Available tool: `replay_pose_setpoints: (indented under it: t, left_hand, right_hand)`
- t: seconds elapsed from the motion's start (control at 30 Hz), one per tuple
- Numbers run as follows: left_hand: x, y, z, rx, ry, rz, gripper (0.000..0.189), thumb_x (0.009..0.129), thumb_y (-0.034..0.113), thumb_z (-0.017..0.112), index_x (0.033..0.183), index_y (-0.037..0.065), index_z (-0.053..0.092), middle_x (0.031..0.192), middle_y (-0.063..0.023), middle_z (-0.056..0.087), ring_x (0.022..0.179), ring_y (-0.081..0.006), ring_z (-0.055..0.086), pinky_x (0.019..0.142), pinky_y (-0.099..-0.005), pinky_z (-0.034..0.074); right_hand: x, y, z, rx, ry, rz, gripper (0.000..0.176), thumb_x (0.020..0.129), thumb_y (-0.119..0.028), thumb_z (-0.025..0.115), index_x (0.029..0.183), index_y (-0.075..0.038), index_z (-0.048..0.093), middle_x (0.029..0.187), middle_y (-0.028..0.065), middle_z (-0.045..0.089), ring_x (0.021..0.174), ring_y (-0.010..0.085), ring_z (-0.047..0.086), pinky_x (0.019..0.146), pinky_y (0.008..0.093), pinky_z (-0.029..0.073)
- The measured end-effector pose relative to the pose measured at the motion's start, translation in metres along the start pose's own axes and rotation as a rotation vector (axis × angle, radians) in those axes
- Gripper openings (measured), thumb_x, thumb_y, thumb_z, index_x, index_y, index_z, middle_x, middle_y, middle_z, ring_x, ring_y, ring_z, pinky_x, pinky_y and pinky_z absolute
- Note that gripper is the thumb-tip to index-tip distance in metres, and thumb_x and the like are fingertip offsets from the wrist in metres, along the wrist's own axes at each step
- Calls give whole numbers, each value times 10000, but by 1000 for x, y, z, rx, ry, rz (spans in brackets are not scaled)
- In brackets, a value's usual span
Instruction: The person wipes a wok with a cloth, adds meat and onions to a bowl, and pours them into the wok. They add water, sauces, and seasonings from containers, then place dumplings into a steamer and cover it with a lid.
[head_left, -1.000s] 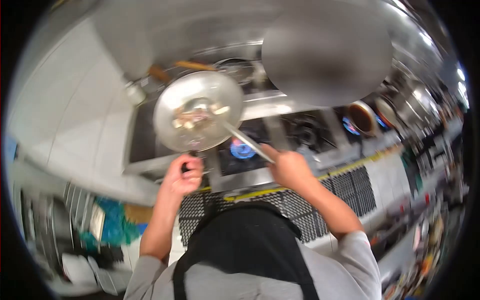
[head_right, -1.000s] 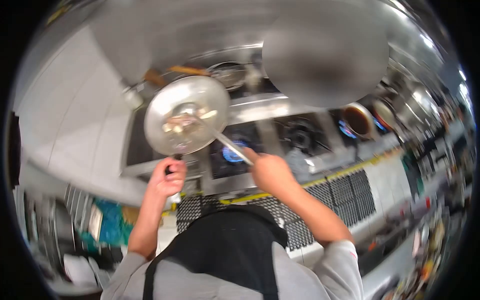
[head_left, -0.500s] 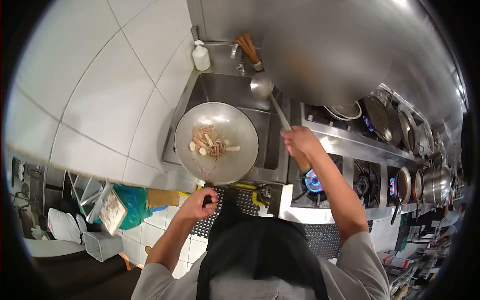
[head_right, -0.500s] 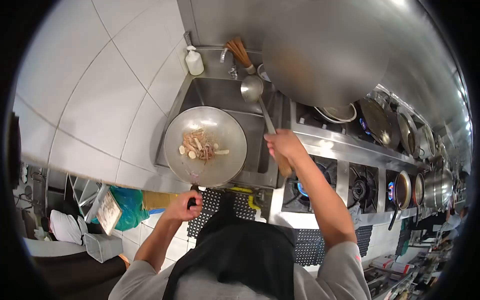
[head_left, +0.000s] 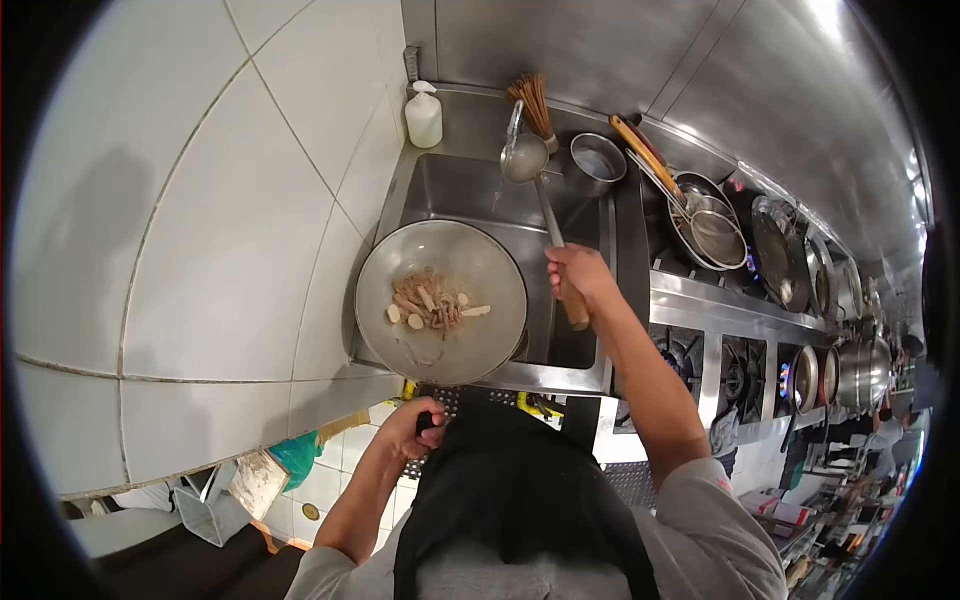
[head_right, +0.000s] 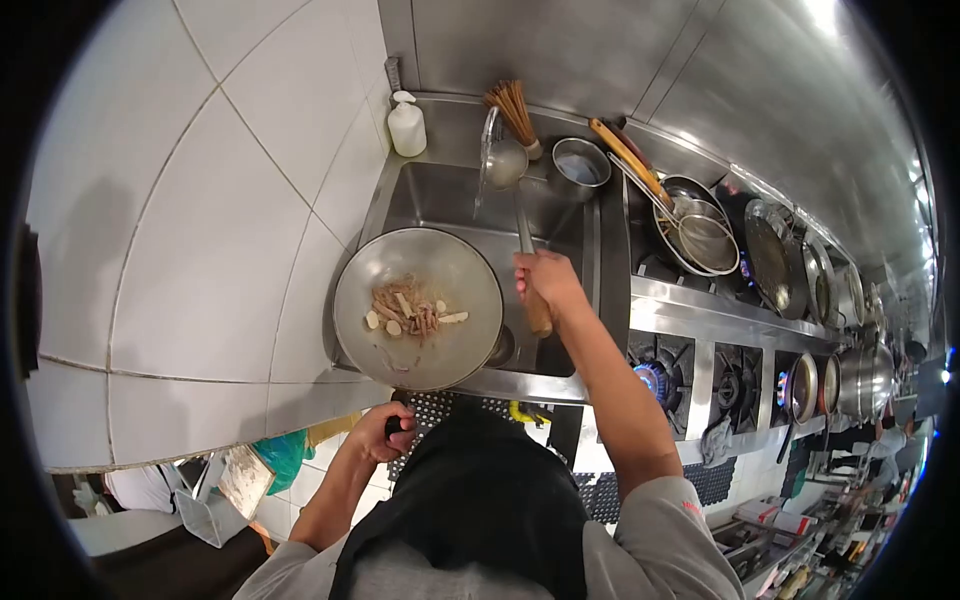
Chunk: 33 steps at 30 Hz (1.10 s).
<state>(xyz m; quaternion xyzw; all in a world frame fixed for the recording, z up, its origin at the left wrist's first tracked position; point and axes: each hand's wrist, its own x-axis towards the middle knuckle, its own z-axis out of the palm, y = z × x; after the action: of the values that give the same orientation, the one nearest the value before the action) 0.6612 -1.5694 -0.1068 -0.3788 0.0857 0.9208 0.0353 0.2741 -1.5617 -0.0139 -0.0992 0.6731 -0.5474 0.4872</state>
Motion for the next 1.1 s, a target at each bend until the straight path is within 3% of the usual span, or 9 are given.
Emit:
replay_pose_setpoints:
  t: [0.13, 0.23, 0.33, 0.4, 0.43, 0.67, 0.87, 0.97, 1.1]
  left_hand:
    - [0, 10, 0, 19, -8, -23, 251, 898, 203, 585, 685, 79, 537, 554, -26, 492, 431, -119, 418, 382, -236, 325]
    - [1, 21, 7, 68, 0, -21, 243, 900, 192, 578, 685, 85, 537, 541, -25, 487, 421, -125, 405, 381, -241, 316]
    - [13, 29, 5, 33, -43, -22, 212, 881, 190, 632, 719, 84, 546, 566, -31, 485, 438, -124, 383, 412, -249, 290]
    - [21, 41, 25, -25, 32, 6, 197, 872, 180, 635, 725, 85, 544, 596, -26, 500, 460, -123, 387, 431, -252, 295]
    - [28, 48, 25, -58, -28, -26, 166, 858, 152, 634, 733, 88, 546, 638, -18, 521, 492, -121, 411, 456, -251, 304]
    - [51, 75, 49, -146, -115, -100, 55, 868, 124, 597, 822, 101, 577, 653, 23, 543, 474, -100, 400, 444, -250, 329]
    - [57, 72, 44, -141, -95, -104, 48, 856, 107, 589, 817, 100, 563, 660, 17, 554, 468, -104, 404, 437, -258, 326]
    - [57, 72, 43, -139, -94, -96, 48, 854, 107, 590, 818, 97, 560, 661, 17, 554, 468, -106, 404, 439, -258, 328]
    - [55, 74, 46, -140, -64, -91, 50, 849, 107, 598, 818, 101, 559, 664, 23, 552, 469, -100, 400, 442, -251, 329]
  right_hand:
    - [-38, -2, 1, -155, 107, -62, 125, 955, -187, 667, 959, -77, 608, 739, -4, 565, 566, 108, 535, 522, 290, 476]
    - [-77, -15, 1, 56, 68, -40, 172, 972, -190, 648, 1095, -72, 622, 738, -13, 560, 569, 85, 529, 514, 269, 458]
    - [-87, -40, -17, 466, -180, 167, 263, 1007, -193, 603, 1224, -45, 588, 735, -14, 558, 561, 65, 519, 496, 244, 438]
    - [-89, -53, -17, 593, -319, 243, 272, 1028, -194, 571, 1238, -21, 569, 734, -14, 561, 557, 59, 520, 490, 228, 436]
    - [-89, -57, -16, 655, -388, 281, 278, 1038, -195, 555, 1245, -10, 559, 734, -13, 563, 555, 57, 520, 487, 220, 434]
    - [-80, -68, -10, 729, -372, 435, 273, 1042, -187, 555, 1228, 10, 529, 720, -9, 571, 541, 70, 540, 474, 222, 448]
    - [-76, -68, -14, 793, -381, 492, 287, 1042, -181, 555, 1248, 12, 503, 693, -8, 557, 542, 84, 552, 474, 231, 450]
    - [-71, -58, -18, 769, -413, 456, 277, 1012, -147, 597, 1226, -10, 487, 757, -16, 572, 564, 51, 537, 483, 194, 435]
    - [-68, -54, -20, 799, -411, 481, 290, 1045, -177, 547, 1256, 18, 504, 688, 0, 562, 543, 97, 559, 478, 239, 453]
